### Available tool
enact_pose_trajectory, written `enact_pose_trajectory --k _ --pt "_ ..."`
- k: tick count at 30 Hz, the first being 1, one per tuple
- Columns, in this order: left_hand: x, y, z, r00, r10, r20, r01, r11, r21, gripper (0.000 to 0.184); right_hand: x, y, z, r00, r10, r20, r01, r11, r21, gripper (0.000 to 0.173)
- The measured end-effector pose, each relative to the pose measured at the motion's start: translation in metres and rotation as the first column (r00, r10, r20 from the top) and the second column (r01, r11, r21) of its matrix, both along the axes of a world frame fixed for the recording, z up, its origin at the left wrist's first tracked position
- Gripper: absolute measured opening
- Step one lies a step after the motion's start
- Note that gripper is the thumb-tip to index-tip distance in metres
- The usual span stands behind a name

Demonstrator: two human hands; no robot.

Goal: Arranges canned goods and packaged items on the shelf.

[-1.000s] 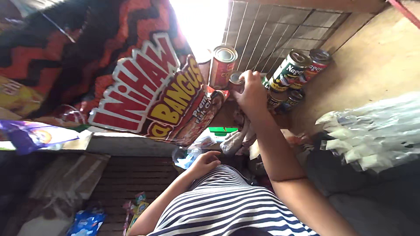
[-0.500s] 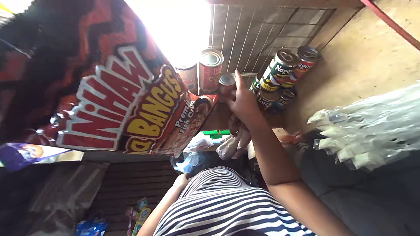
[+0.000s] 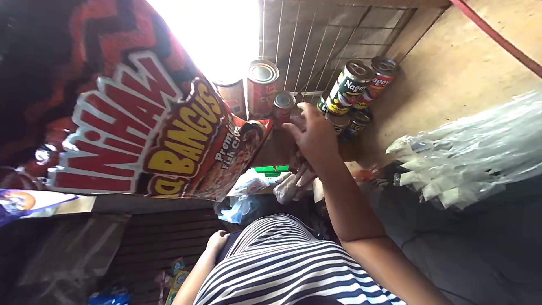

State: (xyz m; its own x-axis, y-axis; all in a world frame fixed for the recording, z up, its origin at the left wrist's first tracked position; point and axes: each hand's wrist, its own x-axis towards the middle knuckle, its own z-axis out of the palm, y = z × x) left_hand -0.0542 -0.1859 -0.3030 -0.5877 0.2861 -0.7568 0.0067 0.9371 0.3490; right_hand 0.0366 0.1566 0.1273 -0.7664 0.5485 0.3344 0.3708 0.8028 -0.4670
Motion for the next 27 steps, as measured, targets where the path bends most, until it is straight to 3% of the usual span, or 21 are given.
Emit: enact_pose_trajectory --k 2,5,9,14,22,27 --pt "0.000 -0.002 0.000 1.000 -0.002 0.018 0.003 1.000 -0.014 0.041 0.026 -0.003 0.011 0.993 0.033 -0.112 -0.022 0.995 0.100 0.046" --pt "0.003 -0.009 -0.003 0.999 0.032 0.020 -0.032 0.999 -0.007 0.041 0.062 0.005 0.027 0.958 -0.021 -0.286 0.089 0.970 0.227 0.036" --pt "0.006 -0.019 -0.008 0.997 0.082 0.012 -0.082 0.997 -0.006 0.038 0.076 0.035 0.037 0.877 -0.107 -0.468 0.265 0.921 0.287 0.039" --pt "0.004 -0.026 -0.017 0.995 0.098 0.009 -0.098 0.995 0.001 0.039 0.049 0.055 0.032 0.879 -0.193 -0.437 0.314 0.922 0.225 0.054" --pt "0.006 -0.025 -0.014 0.993 0.115 0.013 -0.115 0.993 -0.002 0.037 0.031 0.056 0.032 0.883 -0.234 -0.407 0.313 0.939 0.140 0.057" --pt "0.005 -0.024 -0.007 0.995 0.103 0.009 -0.103 0.995 -0.009 0.038 0.037 0.062 0.027 0.859 -0.133 -0.494 0.248 0.953 0.175 0.050"
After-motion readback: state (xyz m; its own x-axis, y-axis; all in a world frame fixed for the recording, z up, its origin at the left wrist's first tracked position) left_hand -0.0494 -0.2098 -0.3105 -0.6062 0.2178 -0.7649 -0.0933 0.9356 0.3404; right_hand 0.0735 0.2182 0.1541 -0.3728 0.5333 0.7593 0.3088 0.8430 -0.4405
